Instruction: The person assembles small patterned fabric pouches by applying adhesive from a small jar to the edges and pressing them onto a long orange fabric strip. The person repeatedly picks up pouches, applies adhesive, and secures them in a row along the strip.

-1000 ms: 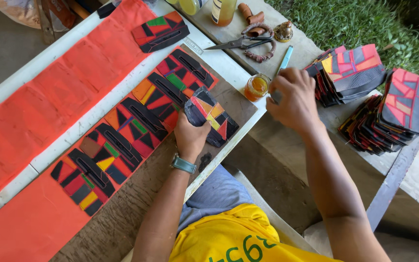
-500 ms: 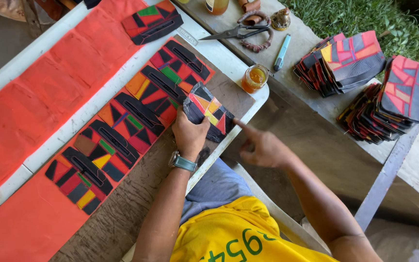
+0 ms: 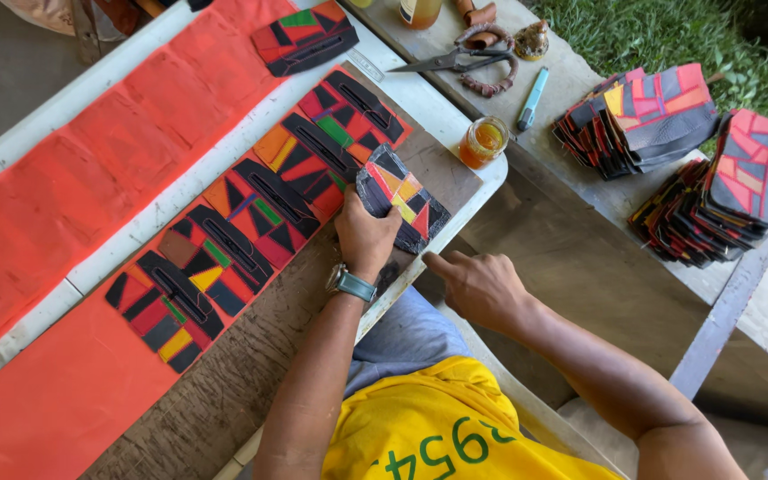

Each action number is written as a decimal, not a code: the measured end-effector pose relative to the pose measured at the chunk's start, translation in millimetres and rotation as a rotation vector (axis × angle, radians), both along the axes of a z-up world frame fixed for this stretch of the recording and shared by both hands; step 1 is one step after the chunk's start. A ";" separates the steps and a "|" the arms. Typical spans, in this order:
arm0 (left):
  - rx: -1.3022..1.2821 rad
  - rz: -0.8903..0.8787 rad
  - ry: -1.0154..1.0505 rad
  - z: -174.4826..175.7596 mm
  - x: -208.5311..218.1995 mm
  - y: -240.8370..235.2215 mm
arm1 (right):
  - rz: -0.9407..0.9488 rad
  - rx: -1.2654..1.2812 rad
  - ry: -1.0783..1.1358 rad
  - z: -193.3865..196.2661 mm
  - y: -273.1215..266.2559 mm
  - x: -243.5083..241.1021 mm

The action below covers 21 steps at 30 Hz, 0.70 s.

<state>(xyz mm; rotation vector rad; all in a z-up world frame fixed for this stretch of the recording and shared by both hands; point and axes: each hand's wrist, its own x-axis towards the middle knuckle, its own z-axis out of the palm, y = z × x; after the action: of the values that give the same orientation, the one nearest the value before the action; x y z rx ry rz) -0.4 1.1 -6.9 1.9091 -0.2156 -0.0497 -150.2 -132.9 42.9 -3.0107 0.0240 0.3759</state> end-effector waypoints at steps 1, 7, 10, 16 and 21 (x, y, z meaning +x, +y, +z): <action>0.007 0.002 -0.006 -0.3 0.7 -0.1 | 0.012 0.018 -0.071 -0.6 -0.9 -0.7; 0.040 -0.010 -0.004 -1.3 0.3 -0.9 | 0.045 0.015 -0.126 6.2 -5.5 2.4; 0.024 -0.025 0.029 -6.1 -0.9 0.4 | -0.057 -0.019 -0.102 11.8 -20.8 3.8; -0.641 -0.152 0.295 -16.5 13.2 4.0 | 0.160 0.063 -0.736 2.7 -25.6 13.0; -0.956 -0.168 0.524 0.4 14.9 28.7 | 0.211 0.168 -0.971 3.6 3.2 57.3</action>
<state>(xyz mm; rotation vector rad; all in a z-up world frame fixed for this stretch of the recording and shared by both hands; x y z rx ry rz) 14.5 29.8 -6.5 0.8770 -0.0219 -0.4687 -92.9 -129.8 46.4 -2.6966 -0.3755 -1.0139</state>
